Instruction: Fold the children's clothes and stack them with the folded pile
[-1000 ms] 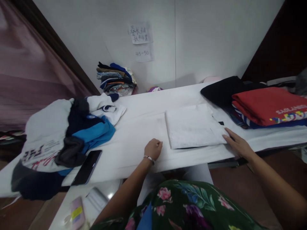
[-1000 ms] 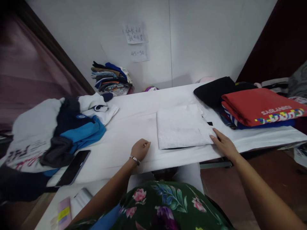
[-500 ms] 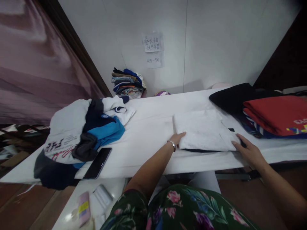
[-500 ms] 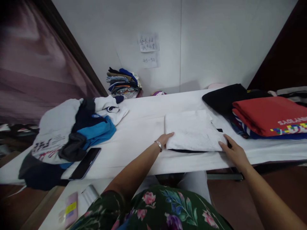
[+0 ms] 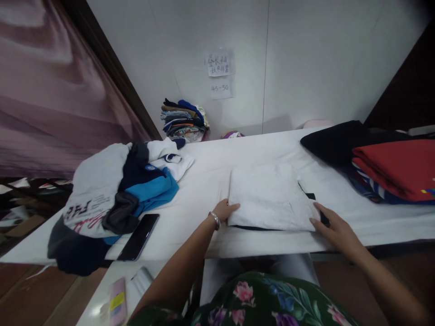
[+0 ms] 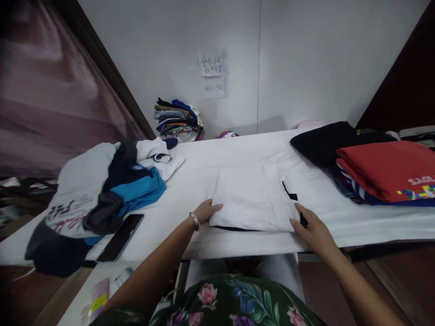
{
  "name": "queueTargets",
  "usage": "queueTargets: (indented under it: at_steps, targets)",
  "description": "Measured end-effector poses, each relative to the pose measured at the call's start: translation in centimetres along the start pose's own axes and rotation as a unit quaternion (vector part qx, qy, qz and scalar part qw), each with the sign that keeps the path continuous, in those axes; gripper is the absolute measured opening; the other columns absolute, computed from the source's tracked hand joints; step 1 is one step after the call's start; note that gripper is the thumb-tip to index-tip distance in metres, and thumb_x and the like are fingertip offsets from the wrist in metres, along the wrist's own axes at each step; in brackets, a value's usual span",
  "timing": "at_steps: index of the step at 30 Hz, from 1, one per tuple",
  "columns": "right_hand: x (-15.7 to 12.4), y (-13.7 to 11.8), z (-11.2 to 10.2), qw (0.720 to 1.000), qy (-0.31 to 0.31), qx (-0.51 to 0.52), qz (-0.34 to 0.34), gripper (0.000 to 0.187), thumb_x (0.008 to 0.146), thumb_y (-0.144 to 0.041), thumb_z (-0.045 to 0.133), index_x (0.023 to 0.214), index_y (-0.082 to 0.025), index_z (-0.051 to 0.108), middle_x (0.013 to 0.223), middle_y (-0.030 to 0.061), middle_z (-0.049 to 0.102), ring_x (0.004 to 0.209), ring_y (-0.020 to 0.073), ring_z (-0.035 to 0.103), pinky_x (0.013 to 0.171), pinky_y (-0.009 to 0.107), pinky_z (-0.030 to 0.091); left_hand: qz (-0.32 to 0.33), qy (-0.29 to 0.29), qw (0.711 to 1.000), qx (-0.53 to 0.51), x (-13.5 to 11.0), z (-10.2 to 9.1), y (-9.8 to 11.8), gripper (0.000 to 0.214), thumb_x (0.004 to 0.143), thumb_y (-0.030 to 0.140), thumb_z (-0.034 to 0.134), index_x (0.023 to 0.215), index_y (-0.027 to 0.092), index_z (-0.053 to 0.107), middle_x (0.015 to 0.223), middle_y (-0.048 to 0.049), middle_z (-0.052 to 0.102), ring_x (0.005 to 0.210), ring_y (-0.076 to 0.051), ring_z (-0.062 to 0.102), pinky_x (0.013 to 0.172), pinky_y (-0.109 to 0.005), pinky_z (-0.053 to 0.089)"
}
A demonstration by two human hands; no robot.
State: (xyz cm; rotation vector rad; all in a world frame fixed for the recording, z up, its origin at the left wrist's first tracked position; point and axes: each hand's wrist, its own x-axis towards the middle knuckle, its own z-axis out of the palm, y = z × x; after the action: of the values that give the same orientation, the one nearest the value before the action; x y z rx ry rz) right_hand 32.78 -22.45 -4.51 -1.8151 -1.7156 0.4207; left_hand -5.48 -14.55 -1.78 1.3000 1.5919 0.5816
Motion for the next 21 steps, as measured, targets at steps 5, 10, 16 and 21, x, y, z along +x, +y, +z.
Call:
queueTargets:
  at_steps: [5,10,16,21]
  targets:
    - [2.1,-5.2,-0.2,0.979,0.062,-0.074,-0.182,0.054,0.086,-0.049,0.044,0.133,-0.022,0.046,0.146,0.0117,0.035,0.132,0.0298,0.035,0.105,0.049,0.034,0.108,0.158,0.961,0.200,1.0,-0.2,2.9,0.064,0.082,0.049,0.053,0.133,0.013,0.042,0.128,-0.0139,0.056,0.111,-0.025,0.057,0.093,-0.035,0.044]
    - [6.6,-11.0,3.8,0.959,-0.023,-0.128,-0.253,0.057,0.090,-0.052,0.036,0.141,-0.026,0.034,0.151,0.0088,0.025,0.140,0.0280,0.018,0.109,0.054,0.021,0.247,0.156,0.900,0.323,4.2,3.1,6.4,0.060,0.089,0.049,0.039,0.138,0.014,0.037,0.151,-0.0119,0.026,0.139,-0.025,0.020,0.113,-0.041,0.018]
    - [9.7,-9.0,6.7,0.958,-0.106,-0.181,-0.197,0.066,0.089,-0.058,0.031,0.142,-0.018,0.033,0.148,0.0129,0.030,0.138,0.0280,0.022,0.108,0.054,0.020,0.247,0.132,0.866,0.415,5.7,5.8,5.7,0.061,0.091,0.054,0.025,0.137,0.017,0.040,0.144,-0.0093,0.039,0.134,-0.027,0.029,0.110,-0.046,0.021]
    - [9.4,-8.9,6.4,0.956,-0.119,-0.182,-0.195,0.066,0.089,-0.059,0.029,0.141,-0.018,0.034,0.149,0.0128,0.030,0.138,0.0271,0.023,0.108,0.052,0.020,0.248,0.145,0.857,0.427,5.5,5.6,5.3,0.061,0.091,0.054,0.024,0.137,0.018,0.041,0.144,-0.0089,0.041,0.134,-0.027,0.030,0.110,-0.045,0.022]
